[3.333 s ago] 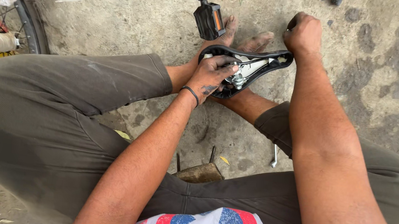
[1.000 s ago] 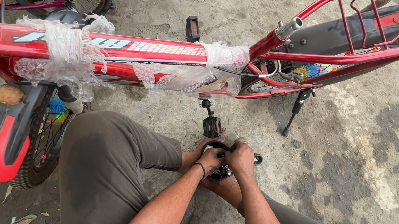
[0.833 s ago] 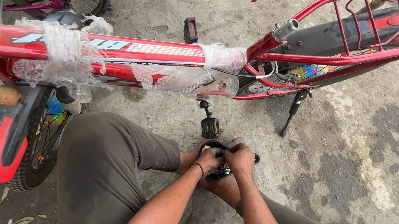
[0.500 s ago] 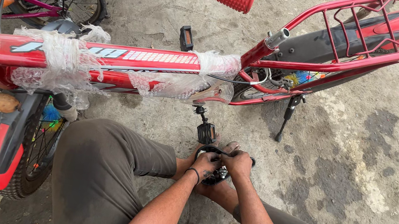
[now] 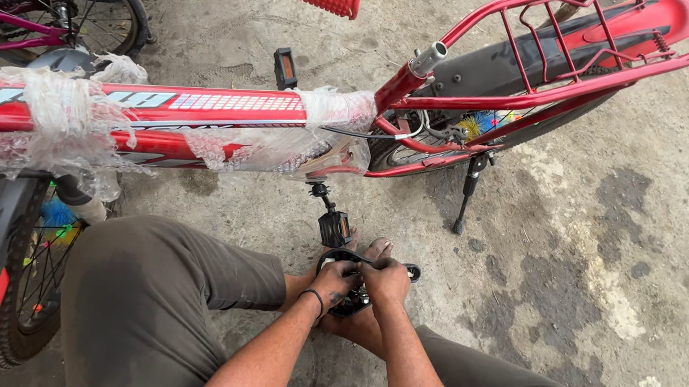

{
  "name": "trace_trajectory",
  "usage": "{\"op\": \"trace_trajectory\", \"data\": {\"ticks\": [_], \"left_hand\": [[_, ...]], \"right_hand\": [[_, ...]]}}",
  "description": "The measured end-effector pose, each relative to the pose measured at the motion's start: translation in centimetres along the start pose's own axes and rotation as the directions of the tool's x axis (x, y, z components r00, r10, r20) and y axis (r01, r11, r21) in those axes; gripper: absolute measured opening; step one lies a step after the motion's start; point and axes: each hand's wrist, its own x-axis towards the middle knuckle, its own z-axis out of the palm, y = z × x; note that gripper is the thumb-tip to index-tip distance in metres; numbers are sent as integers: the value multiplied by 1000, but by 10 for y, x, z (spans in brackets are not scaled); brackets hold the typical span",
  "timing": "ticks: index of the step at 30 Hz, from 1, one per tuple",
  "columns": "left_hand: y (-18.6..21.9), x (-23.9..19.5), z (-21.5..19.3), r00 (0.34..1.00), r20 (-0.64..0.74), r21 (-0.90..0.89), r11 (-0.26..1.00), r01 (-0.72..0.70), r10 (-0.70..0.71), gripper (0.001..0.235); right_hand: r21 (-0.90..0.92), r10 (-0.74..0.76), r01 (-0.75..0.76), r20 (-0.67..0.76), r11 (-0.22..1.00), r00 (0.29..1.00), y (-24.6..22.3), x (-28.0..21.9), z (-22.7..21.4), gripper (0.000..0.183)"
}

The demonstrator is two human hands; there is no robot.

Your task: The person is sitting on the ground and repairing a bicycle seat. They use a wrench to tighten the bolts underneath the seat, adjusting the seat's position and ensuring it is securely attached to the frame.

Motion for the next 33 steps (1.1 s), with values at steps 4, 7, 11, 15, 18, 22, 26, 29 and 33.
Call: {"op": "trace_trajectory", "data": {"ticks": [4, 7, 11, 15, 18, 22, 26, 29, 33], "left_hand": [[3, 2, 2, 997, 21, -38, 996, 75, -74, 34], [3, 0, 0, 994, 49, -24, 995, 96, -95, 34], [3, 1, 2, 995, 67, -8, 997, 74, -73, 34], [1, 2, 0, 994, 65, -13, 996, 85, -84, 33], [0, 3, 2, 997, 75, 72, 997, 23, -29, 31], [-5, 3, 5, 996, 92, 84, 996, 11, -18, 30], [-4, 6, 6, 998, 61, 113, 993, -41, 34, 30], [-1, 4, 12, 995, 87, 92, 994, -65, 57, 29], [13, -1, 5, 990, 75, 183, 978, 101, -116, 32]], "right_hand": [[60, 41, -42, 18, 997, 999, -1, -3, -5, 35], [76, 64, -68, 60, 995, 996, 1, -3, -5, 36], [97, 73, -78, 49, 992, 996, 9, 5, -4, 36], [30, 52, -54, 61, 998, 997, 16, 14, 3, 39], [-3, 55, -55, 50, 998, 997, 21, 19, 5, 41], [-76, 52, -47, 71, 996, 996, 24, 19, 1, 46], [43, 45, -49, 94, 998, 995, 17, 16, -5, 42], [-109, 72, -64, 68, 992, 995, 17, 11, -10, 47], [-25, 104, -102, 92, 994, 990, 7, 7, -10, 45]]}}
